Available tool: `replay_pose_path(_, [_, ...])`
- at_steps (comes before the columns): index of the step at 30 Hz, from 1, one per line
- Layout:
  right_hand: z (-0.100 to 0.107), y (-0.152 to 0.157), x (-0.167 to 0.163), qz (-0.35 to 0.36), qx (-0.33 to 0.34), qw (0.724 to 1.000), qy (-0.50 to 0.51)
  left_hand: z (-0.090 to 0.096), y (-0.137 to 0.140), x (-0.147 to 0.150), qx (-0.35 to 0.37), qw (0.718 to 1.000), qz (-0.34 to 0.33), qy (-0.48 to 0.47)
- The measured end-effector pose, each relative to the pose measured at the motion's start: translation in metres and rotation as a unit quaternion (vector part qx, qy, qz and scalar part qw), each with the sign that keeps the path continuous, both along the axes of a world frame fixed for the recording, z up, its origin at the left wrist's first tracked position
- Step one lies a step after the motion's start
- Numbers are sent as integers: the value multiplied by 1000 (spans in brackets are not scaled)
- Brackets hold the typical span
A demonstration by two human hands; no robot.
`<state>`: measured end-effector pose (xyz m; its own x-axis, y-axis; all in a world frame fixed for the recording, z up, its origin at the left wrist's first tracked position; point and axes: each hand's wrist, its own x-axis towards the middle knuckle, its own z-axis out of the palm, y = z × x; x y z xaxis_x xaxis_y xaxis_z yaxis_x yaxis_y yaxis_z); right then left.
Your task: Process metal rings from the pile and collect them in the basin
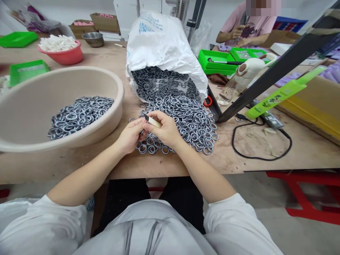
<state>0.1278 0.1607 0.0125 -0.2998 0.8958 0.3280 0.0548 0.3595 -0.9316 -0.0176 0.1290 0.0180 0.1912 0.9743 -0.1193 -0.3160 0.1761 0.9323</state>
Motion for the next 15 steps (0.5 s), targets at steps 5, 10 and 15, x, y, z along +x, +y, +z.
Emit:
replay_pose_path(5, [2,-1,6,-48,48,996,-64,3,-1,-3,-16,998,-44,-35])
replay_pose_path(10, [5,-9,7,-16,162,973,-164,3,0,-5,-38,997,-26,-66])
replay_pose_path(15, [5,-11,6,-21,178,962,-206,3,0,-3,-38,997,-23,-65])
